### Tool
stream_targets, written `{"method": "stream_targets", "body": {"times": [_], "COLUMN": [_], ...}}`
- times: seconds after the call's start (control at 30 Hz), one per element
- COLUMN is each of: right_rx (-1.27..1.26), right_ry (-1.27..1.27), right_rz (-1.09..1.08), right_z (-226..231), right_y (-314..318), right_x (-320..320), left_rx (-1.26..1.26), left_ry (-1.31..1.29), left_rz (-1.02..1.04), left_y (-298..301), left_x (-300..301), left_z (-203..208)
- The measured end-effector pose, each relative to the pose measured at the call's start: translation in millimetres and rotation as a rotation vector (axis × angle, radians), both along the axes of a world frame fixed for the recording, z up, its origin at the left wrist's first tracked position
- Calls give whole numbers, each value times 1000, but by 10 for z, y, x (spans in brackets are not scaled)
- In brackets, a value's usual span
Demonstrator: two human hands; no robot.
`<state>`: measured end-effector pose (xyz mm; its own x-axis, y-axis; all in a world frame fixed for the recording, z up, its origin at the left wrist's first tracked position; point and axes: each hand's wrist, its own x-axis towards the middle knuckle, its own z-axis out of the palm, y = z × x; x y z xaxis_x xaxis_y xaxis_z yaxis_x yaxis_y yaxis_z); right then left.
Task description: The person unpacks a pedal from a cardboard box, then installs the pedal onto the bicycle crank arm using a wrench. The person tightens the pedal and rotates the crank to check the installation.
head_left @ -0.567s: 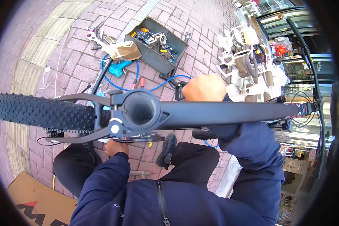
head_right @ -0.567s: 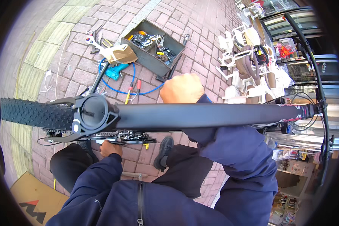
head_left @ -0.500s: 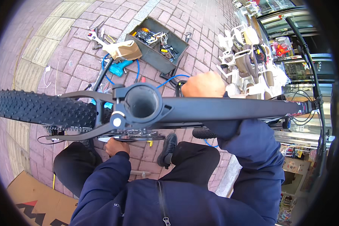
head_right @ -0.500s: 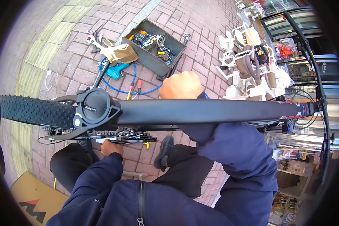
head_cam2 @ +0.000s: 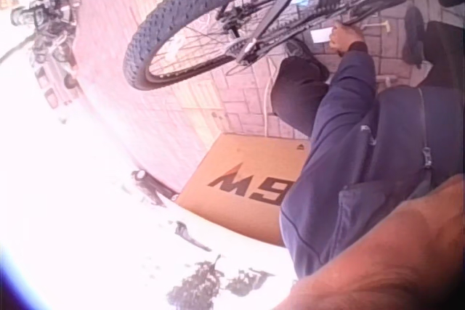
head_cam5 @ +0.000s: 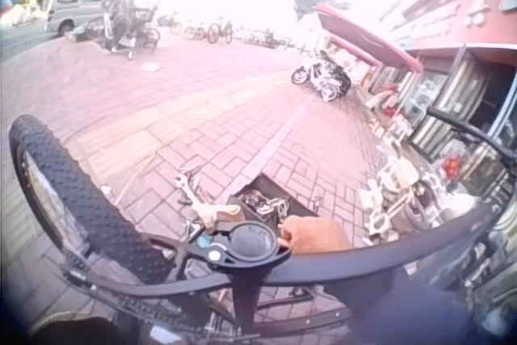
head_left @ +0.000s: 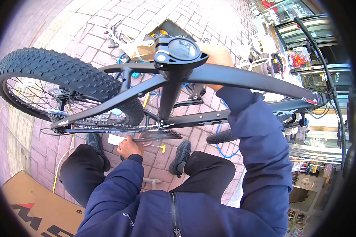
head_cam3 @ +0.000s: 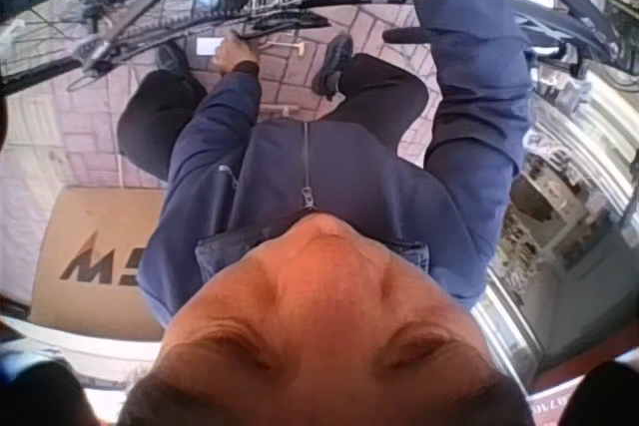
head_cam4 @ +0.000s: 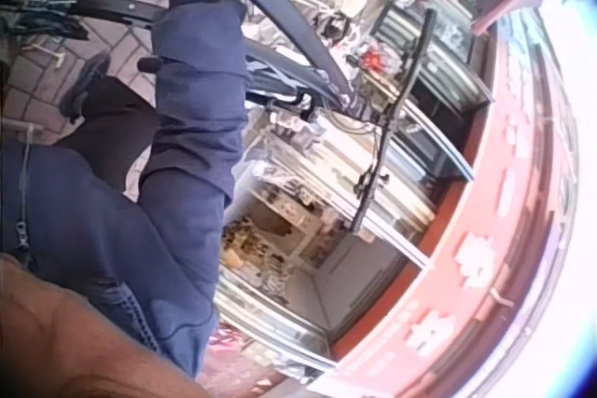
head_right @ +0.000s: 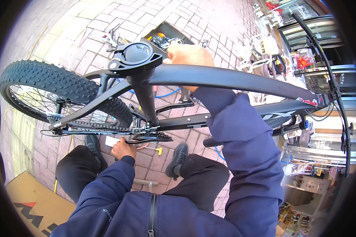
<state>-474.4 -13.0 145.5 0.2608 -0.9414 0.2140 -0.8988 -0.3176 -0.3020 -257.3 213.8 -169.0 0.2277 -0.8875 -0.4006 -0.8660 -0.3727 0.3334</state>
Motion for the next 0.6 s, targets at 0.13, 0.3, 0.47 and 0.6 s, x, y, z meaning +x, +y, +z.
{"method": "stream_targets", "body": {"times": [0.13, 0.3, 0.47, 0.6], "right_rx": [53, -80, -168, -76], "right_ry": [-166, -412, -202, -196], "right_rz": [-150, -22, 10, -111], "right_z": [-194, -340, 40, 65], "right_y": [-91, -167, -195, -119], "right_x": [-45, 52, 79, 28], "left_rx": [1, 45, 39, 85], "left_ry": [-13, 5, 54, 63], "left_rz": [17, 28, 41, 42], "left_y": [-43, -74, -66, -88], "left_x": [-13, -22, -20, -16], "left_z": [26, 76, 84, 66]}}
